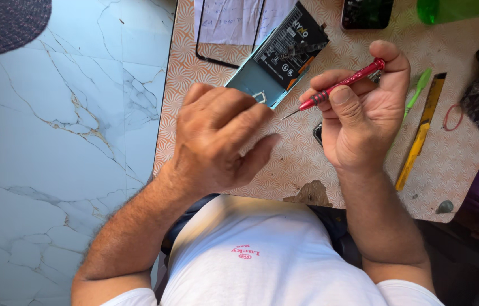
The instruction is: The person uses a red screwdriver to remove screws from a small black electronic component and the back cover of a smartphone. They then place the component onto the phone's internal frame and continue to manipulate the back cover with the screwdriver.
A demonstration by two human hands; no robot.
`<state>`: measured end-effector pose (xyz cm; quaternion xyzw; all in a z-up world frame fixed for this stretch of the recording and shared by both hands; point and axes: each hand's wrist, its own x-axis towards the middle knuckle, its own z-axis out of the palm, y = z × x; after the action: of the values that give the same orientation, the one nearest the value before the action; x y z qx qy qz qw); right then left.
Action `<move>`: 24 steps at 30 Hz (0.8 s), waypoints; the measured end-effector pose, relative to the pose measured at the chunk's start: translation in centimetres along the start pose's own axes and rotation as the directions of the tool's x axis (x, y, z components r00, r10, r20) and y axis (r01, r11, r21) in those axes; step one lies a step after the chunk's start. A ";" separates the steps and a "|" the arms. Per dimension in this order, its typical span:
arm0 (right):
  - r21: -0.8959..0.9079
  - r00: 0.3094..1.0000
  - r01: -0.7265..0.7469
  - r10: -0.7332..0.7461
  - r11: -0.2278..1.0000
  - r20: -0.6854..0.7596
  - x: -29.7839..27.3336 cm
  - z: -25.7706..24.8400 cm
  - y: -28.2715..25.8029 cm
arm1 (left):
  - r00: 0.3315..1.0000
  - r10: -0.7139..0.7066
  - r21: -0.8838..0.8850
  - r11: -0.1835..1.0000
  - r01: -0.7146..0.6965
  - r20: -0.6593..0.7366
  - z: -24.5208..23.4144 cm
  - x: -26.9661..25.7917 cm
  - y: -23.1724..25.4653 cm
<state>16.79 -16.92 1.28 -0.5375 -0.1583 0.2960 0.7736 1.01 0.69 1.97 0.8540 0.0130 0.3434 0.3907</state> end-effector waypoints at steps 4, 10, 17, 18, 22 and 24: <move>-0.113 0.990 0.106 -0.095 0.988 0.101 -1.3 -0.3 0.9 | 0.998 0.016 0.013 1.000 -0.017 0.058 0.6 -0.4 -0.3; -0.168 0.971 0.226 -0.208 0.959 0.120 -1.8 -1.1 0.8 | 1.000 -0.007 -0.041 0.999 0.007 0.007 0.8 -0.9 -0.5; -0.024 0.970 0.148 -0.150 0.989 -0.192 -0.2 -4.9 -4.8 | 0.945 -0.267 -0.073 0.964 0.257 -0.189 0.5 -1.8 -0.4; -0.011 0.962 0.154 -0.152 0.988 -0.227 -0.4 -5.4 -5.1 | 0.939 -0.287 -0.082 0.957 0.277 -0.190 0.6 -1.9 -0.3; -0.020 0.946 0.219 -0.217 0.976 -0.241 -0.6 -7.3 -5.7 | 0.922 -0.330 -0.135 0.942 0.307 -0.203 0.9 -2.2 -0.7; -0.047 0.943 0.249 -0.253 0.967 -0.216 -0.7 -8.3 -5.4 | 0.918 -0.341 -0.158 0.936 0.314 -0.201 1.1 -2.5 -0.8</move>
<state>22.46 -24.79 3.21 -0.5497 -0.1413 0.1322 0.8126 -0.03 -0.21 -0.55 0.7696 0.1791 0.3678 0.4902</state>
